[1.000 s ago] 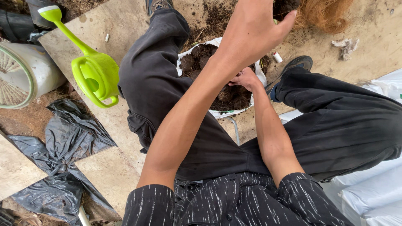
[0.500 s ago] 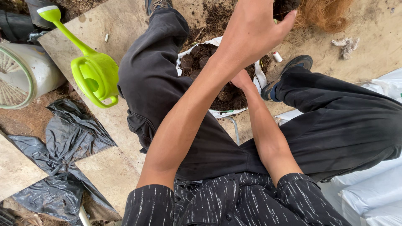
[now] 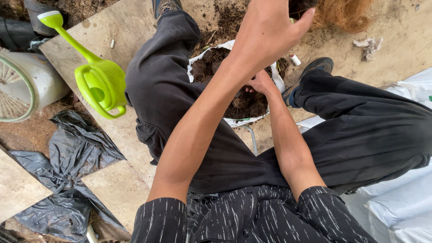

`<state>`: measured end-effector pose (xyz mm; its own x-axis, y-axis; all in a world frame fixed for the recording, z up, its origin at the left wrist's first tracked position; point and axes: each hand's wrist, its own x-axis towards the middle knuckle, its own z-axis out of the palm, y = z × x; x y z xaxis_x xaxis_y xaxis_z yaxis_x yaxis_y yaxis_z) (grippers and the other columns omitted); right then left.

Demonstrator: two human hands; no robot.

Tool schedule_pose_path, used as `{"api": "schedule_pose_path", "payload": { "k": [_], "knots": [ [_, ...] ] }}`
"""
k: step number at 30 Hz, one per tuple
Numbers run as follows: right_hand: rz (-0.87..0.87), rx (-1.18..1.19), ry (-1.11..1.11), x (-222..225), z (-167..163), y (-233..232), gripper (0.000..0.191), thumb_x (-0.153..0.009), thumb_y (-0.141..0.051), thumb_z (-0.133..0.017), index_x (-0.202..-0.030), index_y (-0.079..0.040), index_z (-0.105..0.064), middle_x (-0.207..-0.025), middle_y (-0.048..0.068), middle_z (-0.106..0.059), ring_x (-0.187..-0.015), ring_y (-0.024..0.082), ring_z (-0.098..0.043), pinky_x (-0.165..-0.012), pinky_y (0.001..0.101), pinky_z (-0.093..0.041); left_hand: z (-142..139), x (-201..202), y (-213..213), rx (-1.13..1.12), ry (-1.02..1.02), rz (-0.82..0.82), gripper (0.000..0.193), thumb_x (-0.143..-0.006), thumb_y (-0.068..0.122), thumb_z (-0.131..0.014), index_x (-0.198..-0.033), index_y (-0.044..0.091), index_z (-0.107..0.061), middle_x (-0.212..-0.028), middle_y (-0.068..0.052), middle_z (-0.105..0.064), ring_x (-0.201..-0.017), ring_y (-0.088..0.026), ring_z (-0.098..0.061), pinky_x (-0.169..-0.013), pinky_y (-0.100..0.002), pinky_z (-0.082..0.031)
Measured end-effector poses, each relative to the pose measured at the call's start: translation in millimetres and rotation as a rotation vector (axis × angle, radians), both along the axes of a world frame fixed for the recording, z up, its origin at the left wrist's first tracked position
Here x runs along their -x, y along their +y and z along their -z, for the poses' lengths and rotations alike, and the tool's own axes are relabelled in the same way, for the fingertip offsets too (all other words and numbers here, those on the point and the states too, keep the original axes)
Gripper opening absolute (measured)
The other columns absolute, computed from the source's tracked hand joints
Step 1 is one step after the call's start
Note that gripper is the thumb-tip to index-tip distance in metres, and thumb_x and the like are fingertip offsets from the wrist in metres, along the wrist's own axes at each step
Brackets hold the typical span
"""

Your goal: The person waters various potted plants using a green watering can, moving through a garden area with many plants. Later, the person sits on the ground and handles soil and plant leaves with their hands.

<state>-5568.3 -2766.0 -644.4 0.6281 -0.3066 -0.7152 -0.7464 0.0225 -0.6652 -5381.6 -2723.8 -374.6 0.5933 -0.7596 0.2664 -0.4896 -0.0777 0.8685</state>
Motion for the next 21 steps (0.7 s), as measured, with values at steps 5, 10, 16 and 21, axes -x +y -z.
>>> {"api": "schedule_pose_path", "payload": {
  "k": [5, 10, 16, 21],
  "knots": [
    [0.009, 0.119, 0.140, -3.4, -12.2, 1.3, 0.046, -0.095, -0.025, -0.070, -0.131, 0.001, -0.060, -0.096, 0.023, -0.073, -0.073, 0.035, -0.070, -0.058, 0.0428, -0.052, 0.8, 5.1, -4.7, 0.058, -0.022, -0.007, 0.040, -0.095, 0.030, -0.075, -0.120, 0.001, -0.063, -0.096, -0.017, -0.070, -0.084, -0.031, -0.071, -0.081, -0.042, -0.059],
    [-0.173, 0.531, 0.036, 4.6, 10.1, -5.5, 0.054, -0.097, -0.044, -0.067, -0.134, -0.005, -0.065, -0.130, 0.026, -0.066, -0.123, 0.045, -0.060, -0.097, 0.0507, -0.050, 3.1, 8.2, -5.6, 0.076, -0.032, -0.015, 0.042, -0.095, 0.031, -0.076, -0.122, 0.002, -0.063, -0.104, -0.017, -0.071, -0.094, -0.034, -0.071, -0.087, -0.044, -0.059],
    [-0.126, 0.564, -0.244, -10.4, 4.2, 27.6, 0.068, -0.085, -0.046, -0.079, -0.136, -0.005, -0.062, -0.143, 0.022, -0.059, -0.136, 0.038, -0.051, -0.109, 0.0492, -0.041, 4.1, 4.6, -2.4, 0.088, -0.047, -0.019, 0.044, -0.097, 0.030, -0.075, -0.127, 0.002, -0.060, -0.112, -0.016, -0.068, -0.101, -0.033, -0.071, -0.092, -0.043, -0.058],
    [-0.159, 0.393, -0.284, -18.7, 14.1, 79.5, 0.072, -0.085, -0.049, -0.078, -0.142, -0.011, -0.055, -0.148, 0.014, -0.055, -0.136, 0.031, -0.051, -0.112, 0.0440, -0.042, 1.5, 0.1, 2.3, 0.178, -0.087, -0.047, 0.042, -0.095, 0.028, -0.073, -0.125, 0.002, -0.058, -0.111, -0.017, -0.066, -0.101, -0.035, -0.069, -0.091, -0.043, -0.057]
  ]
}}
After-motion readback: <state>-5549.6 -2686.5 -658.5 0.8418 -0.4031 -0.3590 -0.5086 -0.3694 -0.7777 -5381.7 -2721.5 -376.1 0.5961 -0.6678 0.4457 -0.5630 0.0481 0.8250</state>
